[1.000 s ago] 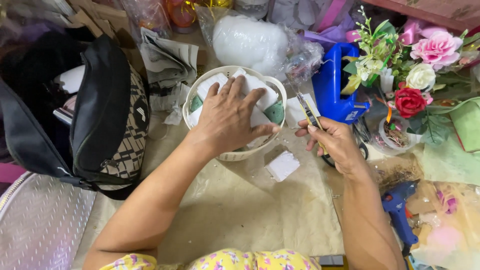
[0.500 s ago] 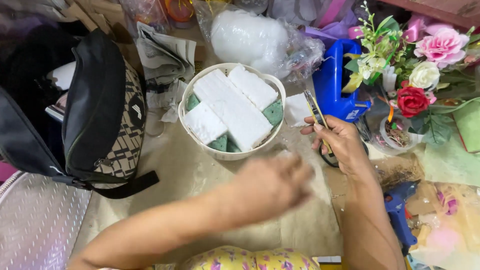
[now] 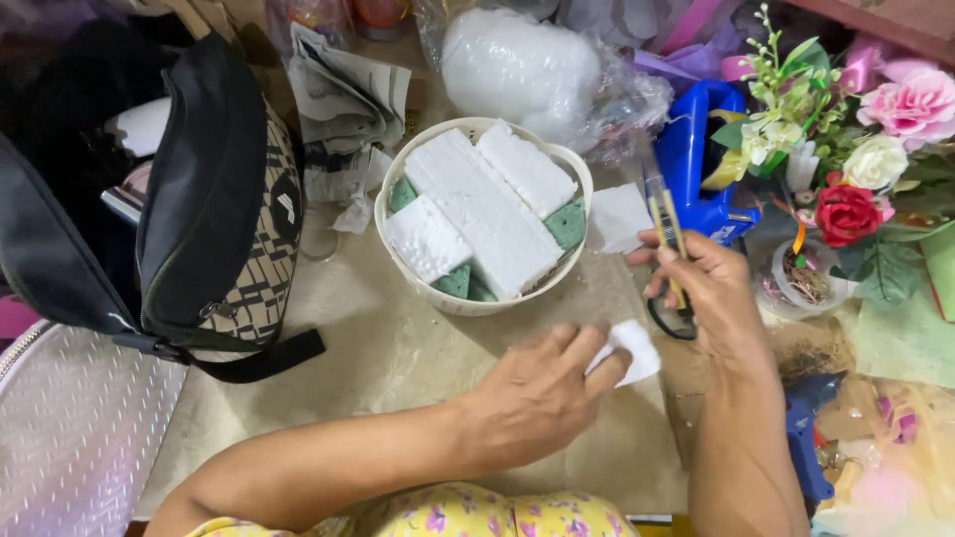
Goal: Trimming and fitting pieces of floral foam into a small white basket to prepare for a floral arrangement.
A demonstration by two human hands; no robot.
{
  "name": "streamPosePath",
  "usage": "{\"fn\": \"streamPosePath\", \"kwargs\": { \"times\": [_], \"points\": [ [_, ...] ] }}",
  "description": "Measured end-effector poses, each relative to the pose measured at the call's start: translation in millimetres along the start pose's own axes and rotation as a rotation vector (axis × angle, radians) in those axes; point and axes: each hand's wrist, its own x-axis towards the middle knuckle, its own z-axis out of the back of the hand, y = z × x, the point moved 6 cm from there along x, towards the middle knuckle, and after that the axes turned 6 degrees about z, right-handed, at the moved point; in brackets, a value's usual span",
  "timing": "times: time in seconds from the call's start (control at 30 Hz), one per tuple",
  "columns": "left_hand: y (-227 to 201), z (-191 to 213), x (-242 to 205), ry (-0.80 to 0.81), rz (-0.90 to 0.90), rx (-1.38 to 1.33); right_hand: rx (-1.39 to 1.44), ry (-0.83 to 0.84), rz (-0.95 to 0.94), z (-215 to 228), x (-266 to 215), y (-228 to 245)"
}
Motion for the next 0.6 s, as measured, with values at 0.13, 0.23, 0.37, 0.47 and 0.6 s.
{"fn": "streamPosePath", "kwargs": {
  "times": [0.13, 0.23, 0.37, 0.47, 0.6],
  "points": [
    [41.9, 76.5, 20.6, 0.053, 0.104, -0.244, -0.013, -0.067, 0.091, 3.8, -12.8, 27.7],
    [94.0, 98.8, 20.9, -0.128, 0.263, -0.046, -0.18, -0.099, 0.112, -3.5, -25.9, 55.7],
    [125.6, 100.1, 21.4, -0.109, 0.351, 0.004, -0.497, -0.055, 0.112, -24.0, -38.4, 80.7],
    [136.3, 89.3, 19.7, -0.048, 0.427, 0.064, -0.827, 0.017, 0.225, -47.2, -43.4, 100.5],
    [135.1, 91.0, 20.9, -0.119, 0.393, -0.002, -1.127, 0.066, 0.389, -70.8, -48.5, 113.5]
  ]
}}
